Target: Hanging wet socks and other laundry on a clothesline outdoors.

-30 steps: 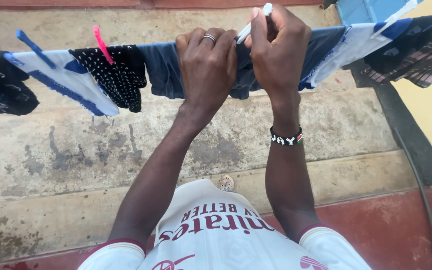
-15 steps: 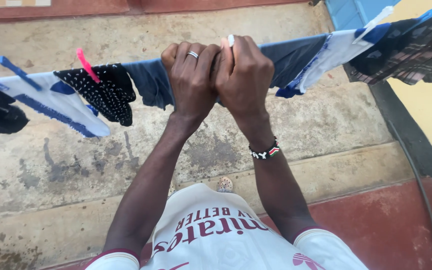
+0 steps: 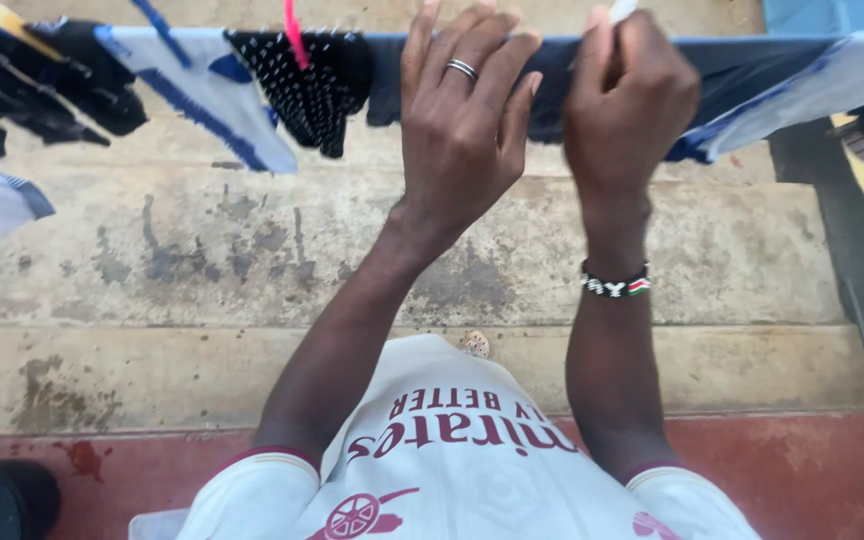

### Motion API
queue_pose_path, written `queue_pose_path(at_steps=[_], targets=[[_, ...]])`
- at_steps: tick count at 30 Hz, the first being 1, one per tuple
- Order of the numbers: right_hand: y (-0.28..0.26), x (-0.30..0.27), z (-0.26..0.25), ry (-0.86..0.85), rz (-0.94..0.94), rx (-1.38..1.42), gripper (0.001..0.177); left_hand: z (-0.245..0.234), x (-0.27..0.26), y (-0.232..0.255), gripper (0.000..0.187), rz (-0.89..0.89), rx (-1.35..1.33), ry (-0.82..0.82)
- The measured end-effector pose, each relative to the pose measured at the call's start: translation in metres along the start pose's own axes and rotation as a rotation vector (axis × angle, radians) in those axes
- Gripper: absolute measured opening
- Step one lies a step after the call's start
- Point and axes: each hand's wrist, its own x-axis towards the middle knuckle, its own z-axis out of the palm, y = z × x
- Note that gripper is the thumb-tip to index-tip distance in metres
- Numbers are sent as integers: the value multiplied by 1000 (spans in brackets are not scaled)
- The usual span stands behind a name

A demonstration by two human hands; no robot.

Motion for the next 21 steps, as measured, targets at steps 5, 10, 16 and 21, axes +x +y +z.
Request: queue_pose_path(at_steps=[5, 10, 16, 21], targets=[[-8, 7, -10, -19, -45, 115, 24, -31, -10, -11, 37, -45, -56, -67], [-29, 3, -16, -78, 6, 162, 15, -47, -14, -31, 38, 1, -89, -215], [-56, -28, 0, 29, 266, 304, 29, -54, -4, -45, 30, -3, -294, -162], [-83, -65, 3, 88, 450, 413, 55, -39, -9, -51, 17, -98, -377, -123]])
